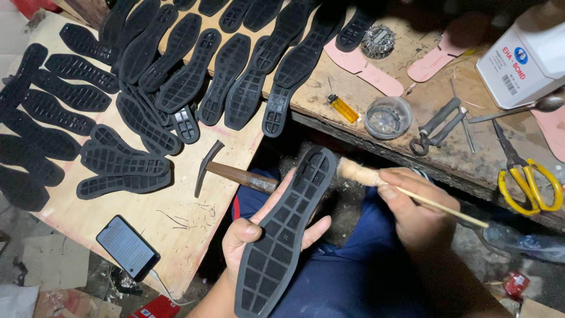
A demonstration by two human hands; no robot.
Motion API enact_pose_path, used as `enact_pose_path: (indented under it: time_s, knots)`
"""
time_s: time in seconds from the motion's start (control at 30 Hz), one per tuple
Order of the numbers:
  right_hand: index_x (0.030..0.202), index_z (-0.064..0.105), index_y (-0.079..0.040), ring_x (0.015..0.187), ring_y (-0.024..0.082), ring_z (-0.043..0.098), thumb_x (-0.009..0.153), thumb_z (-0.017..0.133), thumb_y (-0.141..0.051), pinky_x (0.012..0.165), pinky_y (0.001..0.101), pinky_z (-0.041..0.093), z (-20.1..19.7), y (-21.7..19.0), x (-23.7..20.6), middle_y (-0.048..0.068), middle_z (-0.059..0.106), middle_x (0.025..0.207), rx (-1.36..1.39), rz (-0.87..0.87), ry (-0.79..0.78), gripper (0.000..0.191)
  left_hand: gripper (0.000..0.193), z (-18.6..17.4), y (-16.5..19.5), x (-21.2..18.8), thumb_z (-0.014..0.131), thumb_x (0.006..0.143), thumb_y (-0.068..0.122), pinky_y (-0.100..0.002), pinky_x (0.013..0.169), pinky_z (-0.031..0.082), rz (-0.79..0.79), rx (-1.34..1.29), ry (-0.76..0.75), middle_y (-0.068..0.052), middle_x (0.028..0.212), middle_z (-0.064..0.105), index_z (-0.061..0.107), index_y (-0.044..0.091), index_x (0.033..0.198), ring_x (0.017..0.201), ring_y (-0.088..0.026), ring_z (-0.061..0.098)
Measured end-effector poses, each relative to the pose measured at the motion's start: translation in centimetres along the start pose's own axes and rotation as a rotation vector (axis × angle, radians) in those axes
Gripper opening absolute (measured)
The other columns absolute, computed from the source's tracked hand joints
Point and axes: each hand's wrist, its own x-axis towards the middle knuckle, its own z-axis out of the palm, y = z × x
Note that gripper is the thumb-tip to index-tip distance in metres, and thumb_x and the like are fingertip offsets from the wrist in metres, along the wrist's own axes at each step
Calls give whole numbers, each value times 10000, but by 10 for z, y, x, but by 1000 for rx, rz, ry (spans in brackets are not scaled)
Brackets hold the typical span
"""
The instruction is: The person sits on the floor of a shoe workshop and uses a brush to apply glue to the textured underside of rubber shoe soles, working one sole at a time. They set a finished sole on the table, pick up a new one, and continue brushing glue across the sole surface.
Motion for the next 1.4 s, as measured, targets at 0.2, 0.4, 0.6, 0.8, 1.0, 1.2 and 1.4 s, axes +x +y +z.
enact_pose_path:
  time_s: [0.2,0.4,0.6,0.8,1.0,1.2,1.4]
  knots:
    - [1078,665,48,1007,269,732,879,728,4,934,343,590,6,-20,-7,165,728,1059,58,-299,-207,213,1048,3,-5,-5,617,757,122,-585,1289,88,-5,-44,-36,-120,1704,202,103,68,1669,1580,-245,189]
    - [1049,681,44,1019,282,728,891,706,46,978,384,580,2,-26,-9,196,729,1068,-26,-196,-17,159,1090,-6,-4,-12,599,790,55,-676,1217,194,-79,-270,-93,-188,1705,191,38,68,1725,1580,-318,187]
    - [1071,687,46,962,270,724,918,672,72,928,356,571,-3,-24,-1,199,731,1080,-26,-155,-18,155,1116,-14,3,-12,605,795,0,-717,1093,355,-234,-458,-111,-295,1700,109,-4,80,1727,1595,-419,145]
    - [1110,667,35,977,276,719,917,680,55,938,369,566,-3,-20,-1,199,720,1088,-12,-239,-69,195,1129,-20,2,-13,614,792,4,-742,1111,348,-263,-432,-116,-316,1685,100,-37,54,1714,1579,-422,169]
    - [1047,657,13,982,277,738,884,691,45,919,393,599,-6,-22,-14,178,720,1023,-118,-221,-52,170,1110,-23,6,-16,579,793,24,-743,1150,312,-221,-411,-120,-271,1710,150,-28,54,1721,1559,-388,248]
    - [1021,676,-82,1024,265,663,866,731,-101,972,424,490,17,-50,-7,73,720,1036,-268,-456,-108,166,1106,-22,-7,-11,597,789,151,-645,1240,264,-221,-98,-60,-252,1676,237,13,68,1725,1541,-372,301]
    - [1016,729,-104,1105,256,622,861,769,-84,1038,407,436,19,-54,4,37,739,1079,-382,-484,-155,161,1102,-14,-8,-10,615,754,179,-603,1249,241,-178,20,13,-174,1664,292,60,77,1702,1522,-314,337]
